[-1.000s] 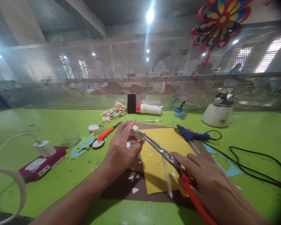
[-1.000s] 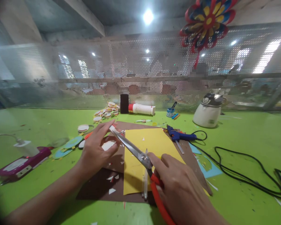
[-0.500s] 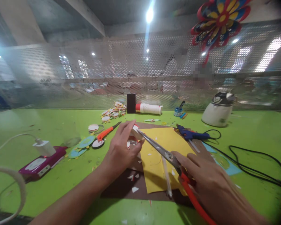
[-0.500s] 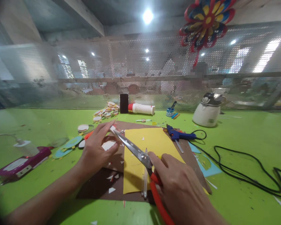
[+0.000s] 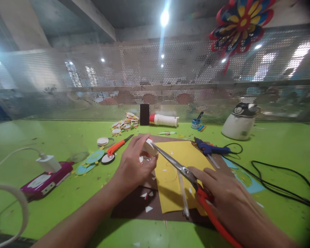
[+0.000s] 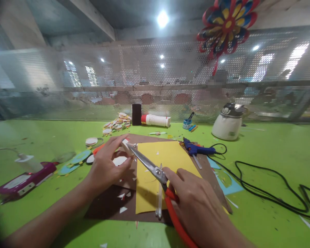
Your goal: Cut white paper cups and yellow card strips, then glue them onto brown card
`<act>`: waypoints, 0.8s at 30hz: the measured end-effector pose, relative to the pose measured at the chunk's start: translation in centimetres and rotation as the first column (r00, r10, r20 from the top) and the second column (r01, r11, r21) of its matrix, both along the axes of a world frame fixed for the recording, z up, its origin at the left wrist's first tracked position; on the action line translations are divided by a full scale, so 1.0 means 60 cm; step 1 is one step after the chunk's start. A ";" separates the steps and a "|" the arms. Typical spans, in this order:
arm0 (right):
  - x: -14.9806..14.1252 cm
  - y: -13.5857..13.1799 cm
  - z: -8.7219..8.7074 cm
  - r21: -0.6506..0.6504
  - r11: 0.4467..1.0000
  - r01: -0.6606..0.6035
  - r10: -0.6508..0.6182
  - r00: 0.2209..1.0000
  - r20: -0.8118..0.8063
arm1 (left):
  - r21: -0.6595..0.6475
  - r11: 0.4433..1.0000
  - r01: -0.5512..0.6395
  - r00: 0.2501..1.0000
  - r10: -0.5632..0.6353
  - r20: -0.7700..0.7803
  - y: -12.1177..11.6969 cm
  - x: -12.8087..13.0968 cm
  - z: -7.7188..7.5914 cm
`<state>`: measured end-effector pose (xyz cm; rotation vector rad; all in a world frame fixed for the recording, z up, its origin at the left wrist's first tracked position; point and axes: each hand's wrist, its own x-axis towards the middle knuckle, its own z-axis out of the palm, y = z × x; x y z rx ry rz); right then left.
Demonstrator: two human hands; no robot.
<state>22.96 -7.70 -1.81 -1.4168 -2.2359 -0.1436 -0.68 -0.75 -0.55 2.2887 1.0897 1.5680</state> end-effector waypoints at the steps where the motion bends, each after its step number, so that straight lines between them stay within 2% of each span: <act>1: 0.000 0.001 0.002 -0.032 0.999 -0.011 0.010 0.999 -0.033 | -0.006 1.000 0.002 1.000 -0.002 -0.001 0.000 -0.001 0.001; 4: 0.004 0.007 0.008 -0.092 0.993 -0.079 0.064 0.986 -0.155 | -0.022 0.999 0.031 1.000 -0.031 -0.003 -0.002 -0.001 0.005; 6: 0.009 0.012 0.011 -0.097 0.992 -0.082 0.060 0.975 -0.213 | -0.027 0.998 0.056 0.998 -0.055 0.014 -0.002 -0.001 0.006; 10: 0.022 0.024 0.012 -0.041 0.998 0.041 -0.050 0.965 -0.259 | -0.051 0.993 0.107 0.990 -0.101 0.099 -0.001 0.000 0.004; 15: 0.031 0.039 0.007 -0.001 0.994 0.113 -0.110 0.967 -0.229 | -0.116 0.974 0.195 0.967 -0.171 0.190 -0.004 0.002 0.004; 24: 0.012 0.028 0.019 -0.063 0.996 0.066 -0.078 0.974 -0.211 | -0.241 0.920 0.309 0.913 -0.215 0.347 -0.008 0.002 0.011</act>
